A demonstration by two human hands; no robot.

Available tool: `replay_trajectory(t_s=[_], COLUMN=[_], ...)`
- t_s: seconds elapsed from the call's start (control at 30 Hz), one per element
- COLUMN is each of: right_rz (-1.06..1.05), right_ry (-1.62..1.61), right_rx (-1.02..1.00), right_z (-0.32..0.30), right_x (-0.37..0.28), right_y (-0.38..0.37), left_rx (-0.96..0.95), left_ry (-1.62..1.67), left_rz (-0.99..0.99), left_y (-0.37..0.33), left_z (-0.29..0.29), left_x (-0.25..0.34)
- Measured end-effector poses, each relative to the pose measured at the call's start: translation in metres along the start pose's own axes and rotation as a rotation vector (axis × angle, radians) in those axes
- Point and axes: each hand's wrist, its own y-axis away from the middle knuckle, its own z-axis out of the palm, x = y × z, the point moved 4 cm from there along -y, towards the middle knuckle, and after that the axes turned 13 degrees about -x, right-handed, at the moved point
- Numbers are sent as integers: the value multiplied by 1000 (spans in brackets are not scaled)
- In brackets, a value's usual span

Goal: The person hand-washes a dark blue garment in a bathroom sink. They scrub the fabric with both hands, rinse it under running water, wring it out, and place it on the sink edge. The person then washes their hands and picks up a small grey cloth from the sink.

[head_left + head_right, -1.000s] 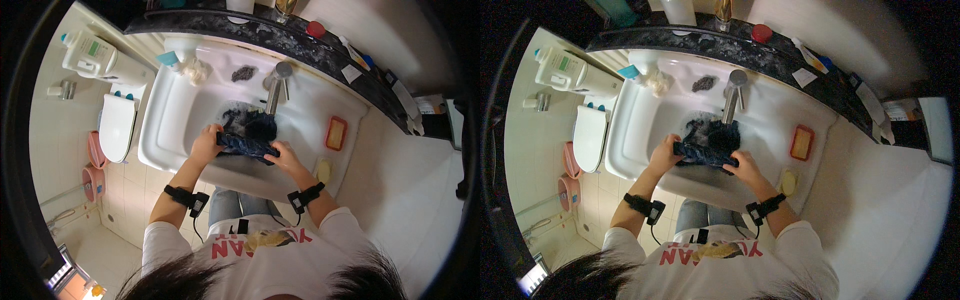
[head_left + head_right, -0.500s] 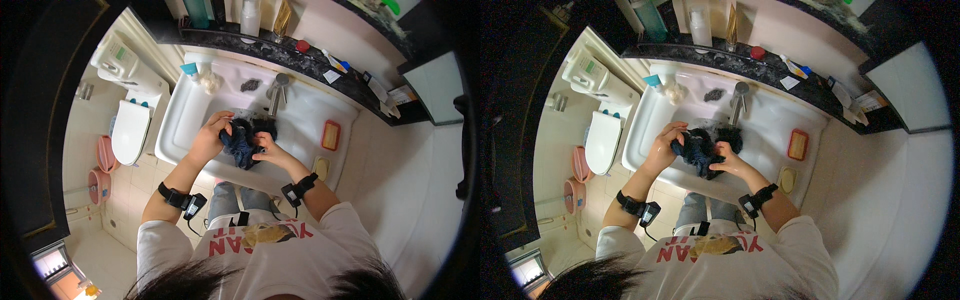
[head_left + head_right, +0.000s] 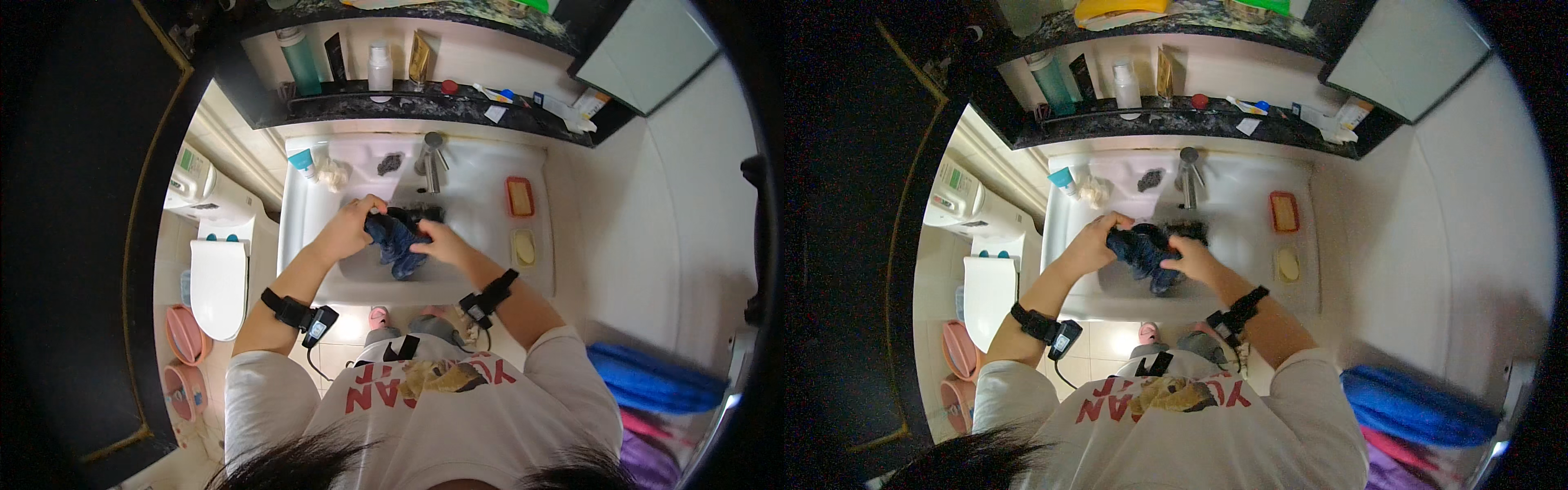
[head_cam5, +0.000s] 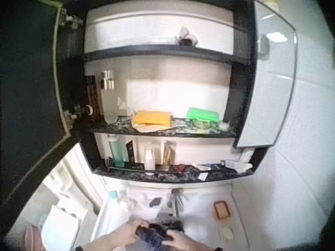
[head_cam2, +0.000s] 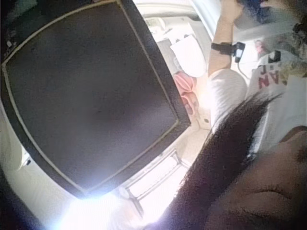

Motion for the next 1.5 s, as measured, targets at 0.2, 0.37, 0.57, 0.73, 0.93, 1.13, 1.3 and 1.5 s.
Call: replay_trajectory(t_s=[0.2, 0.37, 0.57, 0.73, 0.93, 1.13, 1.3, 1.5], right_rz=[-29, -22, 265, 148, -21, -423, -213, -444], right_ry=[83, 144, 118, -708, -581, -83, -212, -685], right_rx=[364, 371, 381, 598, 564, 752, 931, 1001], right_z=[-84, -102, -109, -78, -52, -64, -110, -137], right_x=[-46, -84, -80, -97, -116, -141, -176, -243], right_y=[58, 95, 102, 67, 46, 40, 42, 78], left_rx=[-472, -46, 83, 87, 228, 181, 373, 448], left_ry=[-454, -718, -227, 560, 95, 264, 308, 23], left_rz=[-23, 222, -20, -141, 48, 159, 451, 204], left_y=[20, 12, -19, -39, -32, -21, -11, -24], left_z=[-4, -35, -68, -20, -7, -30, -47, 27], left_x=[-15, -12, -25, -1, 38, 77, 78, 22])
